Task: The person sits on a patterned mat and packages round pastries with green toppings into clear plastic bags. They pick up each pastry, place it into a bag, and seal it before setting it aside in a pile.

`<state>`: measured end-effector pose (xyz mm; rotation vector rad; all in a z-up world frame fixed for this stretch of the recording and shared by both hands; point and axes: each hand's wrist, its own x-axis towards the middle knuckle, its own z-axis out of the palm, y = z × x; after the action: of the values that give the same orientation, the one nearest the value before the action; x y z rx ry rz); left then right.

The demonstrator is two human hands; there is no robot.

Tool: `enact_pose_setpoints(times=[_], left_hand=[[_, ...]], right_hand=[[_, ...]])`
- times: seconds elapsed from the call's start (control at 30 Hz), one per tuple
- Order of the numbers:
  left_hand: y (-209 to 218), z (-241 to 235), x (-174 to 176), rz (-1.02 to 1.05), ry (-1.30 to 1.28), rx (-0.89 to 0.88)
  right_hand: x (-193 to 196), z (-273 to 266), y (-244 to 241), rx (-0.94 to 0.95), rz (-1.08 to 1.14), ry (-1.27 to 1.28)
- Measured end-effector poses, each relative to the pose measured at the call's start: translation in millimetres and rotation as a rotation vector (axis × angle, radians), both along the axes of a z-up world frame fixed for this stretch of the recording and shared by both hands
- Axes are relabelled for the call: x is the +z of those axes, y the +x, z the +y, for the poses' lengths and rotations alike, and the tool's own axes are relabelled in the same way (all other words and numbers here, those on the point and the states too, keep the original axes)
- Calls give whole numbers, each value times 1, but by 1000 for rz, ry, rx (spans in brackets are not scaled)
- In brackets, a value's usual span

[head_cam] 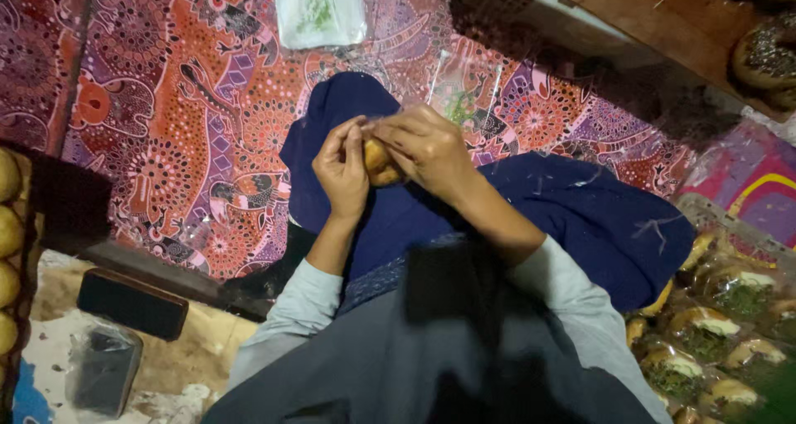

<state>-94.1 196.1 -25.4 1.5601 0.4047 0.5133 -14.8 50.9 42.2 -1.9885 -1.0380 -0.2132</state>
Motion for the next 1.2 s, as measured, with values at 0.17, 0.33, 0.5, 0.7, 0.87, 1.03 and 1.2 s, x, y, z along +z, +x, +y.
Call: enact_pose_setpoints(times=[0.17,0.33,0.5,0.7,0.87,1.03,1.2], left_hand=[[2,-9,10,106,100,-27],[0,-16,30,87,209,-54],[11,-24,57,-34,-22,106],[-3,-12,33,-43,497,75],[-13,27,-17,233,-755,-20],[-18,31,-34,353,-533,-89],[-10,24,-15,306,-214,-218]], right_hand=[[-3,11,10,37,-14,-41],[-24,-11,18,-18,269,-26],[-42,-45,23,158,894,110],[-89,-31,-23,141,1523,533],[-113,-19,-21,111,1415,346],[-113,-23,-23,44,994,244],[-112,-30,-31,103,998,447]])
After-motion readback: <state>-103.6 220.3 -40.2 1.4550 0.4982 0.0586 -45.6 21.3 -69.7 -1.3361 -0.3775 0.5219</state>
